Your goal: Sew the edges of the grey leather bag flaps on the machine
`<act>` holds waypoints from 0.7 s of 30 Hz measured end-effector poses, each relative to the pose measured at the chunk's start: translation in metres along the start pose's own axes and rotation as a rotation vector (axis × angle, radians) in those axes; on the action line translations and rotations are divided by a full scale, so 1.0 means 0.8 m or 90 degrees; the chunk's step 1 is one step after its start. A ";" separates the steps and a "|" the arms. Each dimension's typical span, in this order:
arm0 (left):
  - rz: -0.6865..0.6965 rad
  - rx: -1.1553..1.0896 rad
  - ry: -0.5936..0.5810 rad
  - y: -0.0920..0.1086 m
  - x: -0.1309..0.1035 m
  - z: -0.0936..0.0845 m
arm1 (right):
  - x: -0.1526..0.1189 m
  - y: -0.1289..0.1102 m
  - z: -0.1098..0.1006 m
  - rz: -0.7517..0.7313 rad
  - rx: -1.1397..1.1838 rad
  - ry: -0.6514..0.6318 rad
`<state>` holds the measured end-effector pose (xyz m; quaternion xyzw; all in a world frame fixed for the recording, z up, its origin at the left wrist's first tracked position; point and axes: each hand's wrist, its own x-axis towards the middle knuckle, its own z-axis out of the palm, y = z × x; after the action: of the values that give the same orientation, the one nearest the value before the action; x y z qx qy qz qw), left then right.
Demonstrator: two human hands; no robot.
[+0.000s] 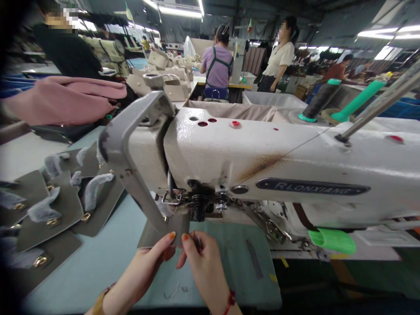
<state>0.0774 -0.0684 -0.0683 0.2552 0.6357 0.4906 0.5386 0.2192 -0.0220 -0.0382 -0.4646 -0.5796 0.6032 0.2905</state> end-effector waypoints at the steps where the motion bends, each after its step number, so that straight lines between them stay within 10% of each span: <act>1: -0.009 0.004 -0.008 -0.001 0.001 -0.001 | 0.001 -0.001 0.002 -0.005 -0.001 0.004; 21: -0.063 -0.030 0.035 -0.005 0.024 0.002 | 0.005 0.016 0.008 -0.043 -0.003 0.063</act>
<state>0.0743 -0.0525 -0.0799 0.1971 0.6503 0.4847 0.5508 0.2145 -0.0230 -0.0521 -0.4745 -0.5816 0.5678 0.3379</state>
